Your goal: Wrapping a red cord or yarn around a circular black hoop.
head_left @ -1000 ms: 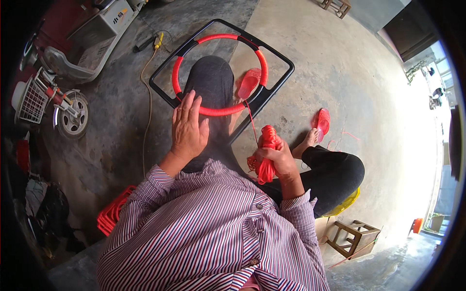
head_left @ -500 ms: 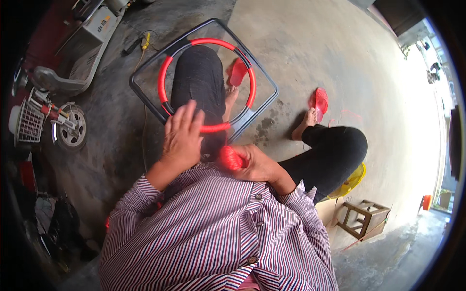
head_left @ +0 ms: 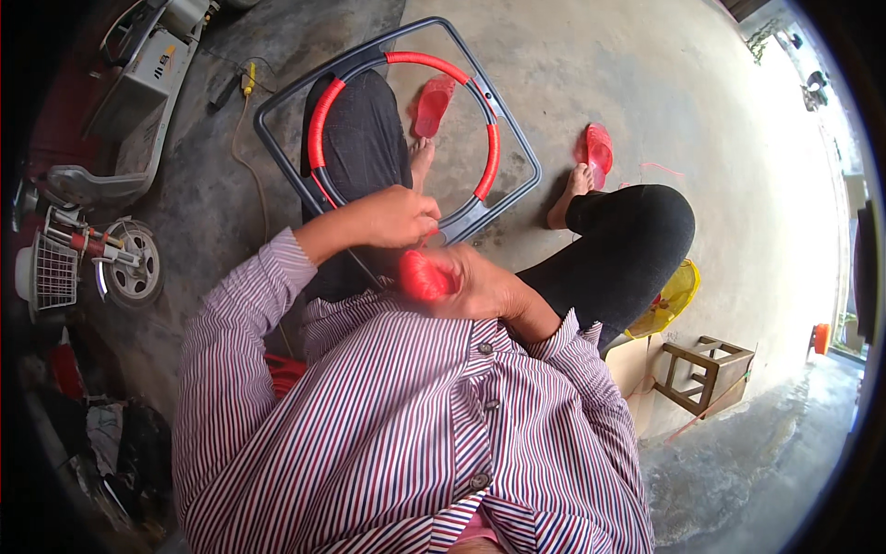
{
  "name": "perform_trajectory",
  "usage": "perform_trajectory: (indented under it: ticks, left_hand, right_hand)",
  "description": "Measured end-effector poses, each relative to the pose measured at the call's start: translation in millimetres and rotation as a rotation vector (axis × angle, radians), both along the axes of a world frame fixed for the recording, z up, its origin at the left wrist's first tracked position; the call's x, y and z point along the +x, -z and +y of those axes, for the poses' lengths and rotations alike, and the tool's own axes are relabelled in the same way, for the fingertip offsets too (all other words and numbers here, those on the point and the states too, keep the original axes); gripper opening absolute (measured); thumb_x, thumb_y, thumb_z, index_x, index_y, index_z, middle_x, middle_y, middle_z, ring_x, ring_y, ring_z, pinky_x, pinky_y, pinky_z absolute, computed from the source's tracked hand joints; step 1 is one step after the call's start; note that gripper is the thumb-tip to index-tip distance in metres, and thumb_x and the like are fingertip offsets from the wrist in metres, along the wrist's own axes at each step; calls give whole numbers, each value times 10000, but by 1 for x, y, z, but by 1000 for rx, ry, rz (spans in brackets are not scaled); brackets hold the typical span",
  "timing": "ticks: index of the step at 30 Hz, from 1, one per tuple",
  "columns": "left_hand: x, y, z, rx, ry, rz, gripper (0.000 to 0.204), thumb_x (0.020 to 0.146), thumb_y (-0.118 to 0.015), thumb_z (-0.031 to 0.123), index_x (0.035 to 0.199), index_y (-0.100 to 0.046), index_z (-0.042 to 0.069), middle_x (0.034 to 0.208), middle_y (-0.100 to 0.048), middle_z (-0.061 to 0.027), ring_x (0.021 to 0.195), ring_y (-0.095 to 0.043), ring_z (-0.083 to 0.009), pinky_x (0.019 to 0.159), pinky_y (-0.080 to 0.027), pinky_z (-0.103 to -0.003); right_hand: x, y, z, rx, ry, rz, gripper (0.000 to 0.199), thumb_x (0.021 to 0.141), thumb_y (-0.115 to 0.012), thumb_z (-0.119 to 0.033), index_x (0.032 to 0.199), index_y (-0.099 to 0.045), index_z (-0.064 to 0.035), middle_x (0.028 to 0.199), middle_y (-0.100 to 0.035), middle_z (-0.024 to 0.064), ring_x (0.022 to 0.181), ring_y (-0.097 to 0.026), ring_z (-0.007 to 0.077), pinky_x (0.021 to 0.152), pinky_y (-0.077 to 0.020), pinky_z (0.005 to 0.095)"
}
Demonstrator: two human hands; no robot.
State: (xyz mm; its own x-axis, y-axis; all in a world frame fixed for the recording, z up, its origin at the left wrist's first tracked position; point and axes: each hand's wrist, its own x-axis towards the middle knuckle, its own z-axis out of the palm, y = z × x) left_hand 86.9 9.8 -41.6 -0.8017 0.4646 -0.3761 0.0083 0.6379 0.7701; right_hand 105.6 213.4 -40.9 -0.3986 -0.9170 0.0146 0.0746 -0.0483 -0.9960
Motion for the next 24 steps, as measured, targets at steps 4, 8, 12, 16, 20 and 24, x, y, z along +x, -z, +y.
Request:
perform_trajectory:
  ticks: [4,8,12,16,20,24]
  left_hand:
    - [-14,-2,7,-39,-65,-361,230,952,-557,208,971,-673,11,634,-600,-28,462,-538,-100,433,-429,-252]
    - [-5,-12,3,139,-204,-249,223,965,-563,211,912,-658,16,633,-587,-15,470,-522,-75,435,-421,-224]
    - [15,-10,-13,531,-510,-241,251,992,-546,237,969,-632,2,663,-595,-20,536,-551,-58,461,-435,-181]
    - [40,-18,-9,752,-649,-344,222,990,-539,235,938,-609,30,663,-601,-31,528,-561,-77,460,-443,-195]
    - [43,-29,11,761,-600,-355,217,980,-555,246,934,-599,38,675,-614,-51,480,-545,-84,460,-437,-194]
    - [40,-25,23,791,-599,-411,221,987,-542,232,945,-589,20,691,-631,-85,476,-576,-113,448,-460,-208]
  right_hand:
    - [0,-1,5,-11,24,-64,237,696,-656,37,900,-575,-52,731,-562,-32,701,-498,58,651,-422,253]
    - [-2,-13,17,-57,62,-187,216,730,-672,33,910,-577,-41,808,-593,-28,749,-524,51,677,-433,234]
    - [4,-22,42,-57,300,-207,220,719,-691,17,908,-590,-28,865,-625,-5,799,-564,68,721,-457,232]
    - [4,-22,58,-81,559,-287,244,655,-702,15,868,-586,-19,812,-613,19,752,-598,136,727,-489,279]
    - [-5,-4,81,-480,695,-470,178,688,-639,-58,818,-520,-47,841,-589,94,823,-606,229,778,-519,374]
    - [-4,-6,79,-733,726,-579,202,770,-618,-185,874,-476,-86,811,-516,90,820,-552,252,910,-473,477]
